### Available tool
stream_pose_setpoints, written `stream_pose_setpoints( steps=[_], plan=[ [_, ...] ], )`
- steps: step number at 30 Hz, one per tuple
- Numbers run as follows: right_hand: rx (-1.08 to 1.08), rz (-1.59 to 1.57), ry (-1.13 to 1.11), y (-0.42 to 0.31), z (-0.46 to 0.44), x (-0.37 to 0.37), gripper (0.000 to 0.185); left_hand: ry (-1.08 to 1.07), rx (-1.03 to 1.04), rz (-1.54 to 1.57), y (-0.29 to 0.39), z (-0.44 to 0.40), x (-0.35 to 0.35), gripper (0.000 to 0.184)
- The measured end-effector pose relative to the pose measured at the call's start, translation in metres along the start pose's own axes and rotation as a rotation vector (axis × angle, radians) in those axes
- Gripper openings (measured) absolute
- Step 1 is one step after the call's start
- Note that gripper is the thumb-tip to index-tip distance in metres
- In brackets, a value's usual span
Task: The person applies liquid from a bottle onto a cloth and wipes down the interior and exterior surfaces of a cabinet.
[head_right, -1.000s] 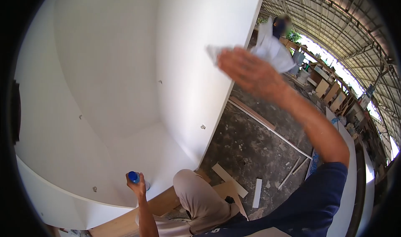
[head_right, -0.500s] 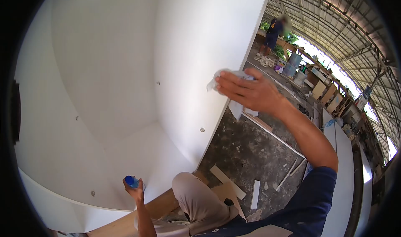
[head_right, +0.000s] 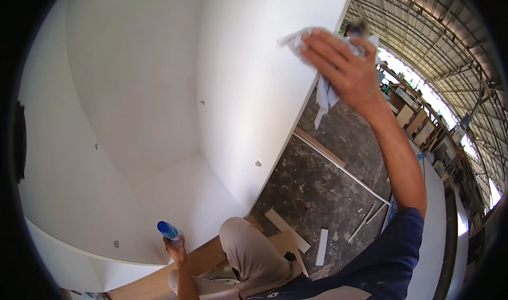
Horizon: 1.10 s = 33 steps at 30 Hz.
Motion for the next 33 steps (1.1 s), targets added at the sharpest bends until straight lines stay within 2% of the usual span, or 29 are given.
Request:
stream_pose_setpoints(
  steps=[3,5,8,10,12,14,16,17,18,19,20,22,24,25,26,27,28,30,31,33],
  plan=[
    [0.039,0.012,-0.012,-0.02,0.009,0.005,0.042,0.016,0.05,-0.042,-0.012,-0.003,-0.004,0.073],
    [-0.108,-0.311,-0.125,-0.097,0.054,0.02,0.043,0.001,0.029,-0.129,-0.02,0.001,-0.003,0.077],
    [-0.1,-0.315,-0.144,-0.087,0.04,0.006,0.044,0.013,0.036,-0.129,-0.03,0.001,-0.002,0.078],
    [-0.026,-0.116,-0.039,-0.025,0.007,0.002,0.051,0.027,0.017,-0.144,-0.031,0.003,-0.005,0.078],
    [0.097,-0.095,-0.049,0.015,-0.019,-0.012,0.057,0.036,-0.003,-0.155,-0.029,0.009,-0.009,0.078],
    [0.103,-0.074,0.019,-0.006,-0.009,-0.003,0.054,0.029,0.053,-0.171,-0.026,0.005,-0.006,0.077],
    [0.009,-0.217,-0.199,-0.074,0.015,0.001,0.047,-0.009,0.055,-0.027,-0.023,0.004,-0.002,0.075],
    [-0.018,-0.332,-0.295,-0.112,0.03,0.007,0.05,0.033,0.076,-0.075,-0.026,0.006,-0.002,0.073],
    [-0.036,-0.452,-0.4,-0.133,0.039,0.011,0.053,0.032,0.082,-0.05,-0.032,0.009,0.0,0.073],
    [-0.04,-0.432,-0.398,-0.128,0.033,0.01,0.053,0.067,0.11,-0.116,-0.036,0.01,0.0,0.074],
    [-0.035,-0.294,-0.335,-0.121,0.024,0.008,0.056,0.106,0.137,-0.187,-0.029,0.007,-0.002,0.075],
    [0.037,-0.073,-0.278,-0.08,-0.009,0.007,0.058,0.06,0.096,-0.111,-0.032,0.006,-0.001,0.075],
    [0.203,0.117,-0.228,0.01,-0.061,-0.004,0.058,0.103,0.148,-0.142,-0.042,0.006,0.001,0.074],
    [0.258,0.336,-0.186,0.061,-0.086,-0.007,0.06,0.116,0.146,-0.142,-0.037,0.006,0.002,0.074],
    [0.396,0.625,-0.336,0.11,-0.115,-0.016,0.065,0.081,0.101,-0.088,-0.02,0.006,0.001,0.073],
    [0.45,0.729,-0.292,0.156,-0.137,-0.021,0.065,0.049,0.055,-0.037,-0.01,0.006,-0.001,0.073],
    [0.43,0.787,-0.299,0.199,-0.156,-0.018,0.066,0.066,0.047,-0.044,-0.01,0.005,-0.005,0.073],
    [0.624,0.417,-0.369,0.221,-0.197,-0.027,0.07,0.027,0.086,-0.053,-0.015,0.004,-0.002,0.073],
    [0.623,0.403,-0.358,0.221,-0.208,-0.008,0.07,0.12,0.165,-0.114,-0.017,0.005,-0.002,0.064],
    [0.536,0.45,-0.211,0.199,-0.217,0.04,0.069,0.161,0.189,-0.121,-0.013,0.008,-0.004,0.062]
  ],
)
Point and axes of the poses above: each hand's wrist, its own z-axis away from the middle knuckle, its own x-axis out of the palm, y = z × x, the point moved 6 cm from there along -z, towards the middle knuckle, and after that the axes turned 1 degree about y, right-handed, at the moved point
